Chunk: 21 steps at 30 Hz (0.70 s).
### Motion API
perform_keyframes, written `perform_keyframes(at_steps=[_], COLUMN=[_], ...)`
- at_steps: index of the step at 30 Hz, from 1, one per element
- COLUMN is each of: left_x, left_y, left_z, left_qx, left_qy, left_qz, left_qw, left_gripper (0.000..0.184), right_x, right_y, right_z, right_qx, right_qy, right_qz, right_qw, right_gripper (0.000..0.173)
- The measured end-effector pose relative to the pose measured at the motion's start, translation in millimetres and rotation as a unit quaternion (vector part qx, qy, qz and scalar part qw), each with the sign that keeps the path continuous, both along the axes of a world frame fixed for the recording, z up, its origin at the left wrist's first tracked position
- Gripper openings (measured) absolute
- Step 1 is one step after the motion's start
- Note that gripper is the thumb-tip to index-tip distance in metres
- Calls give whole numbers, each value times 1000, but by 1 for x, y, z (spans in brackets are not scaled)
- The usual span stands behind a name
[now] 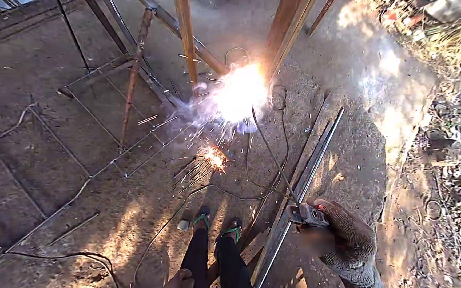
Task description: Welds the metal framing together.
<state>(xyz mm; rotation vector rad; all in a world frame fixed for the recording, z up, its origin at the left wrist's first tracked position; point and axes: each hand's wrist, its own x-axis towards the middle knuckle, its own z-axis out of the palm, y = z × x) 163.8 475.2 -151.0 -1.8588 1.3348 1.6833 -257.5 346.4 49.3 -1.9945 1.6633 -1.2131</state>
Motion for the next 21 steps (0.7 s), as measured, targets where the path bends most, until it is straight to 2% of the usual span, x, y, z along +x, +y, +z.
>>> perform_keyframes(at_steps=[2, 5, 9, 21], left_x=[-1, 0, 3, 2], left_y=[-1, -1, 4, 5], left_z=[2, 1, -1, -6], left_qx=[-2, 1, -4, -1], left_qy=[-2, 11, 21, 14], left_qz=[7, -4, 8, -3], left_qw=[1000, 1000, 1000, 1000], left_gripper=[41, 39, 40, 40], right_x=[-1, -4, -3, -5], right_y=[0, 3, 6, -3], right_z=[0, 4, 4, 1], right_qx=[-9, -23, -9, -7], right_qy=[1, 73, 106, 120], right_qz=[4, 9, 10, -11], right_qw=[1000, 997, 994, 993], right_gripper=[50, 57, 57, 59])
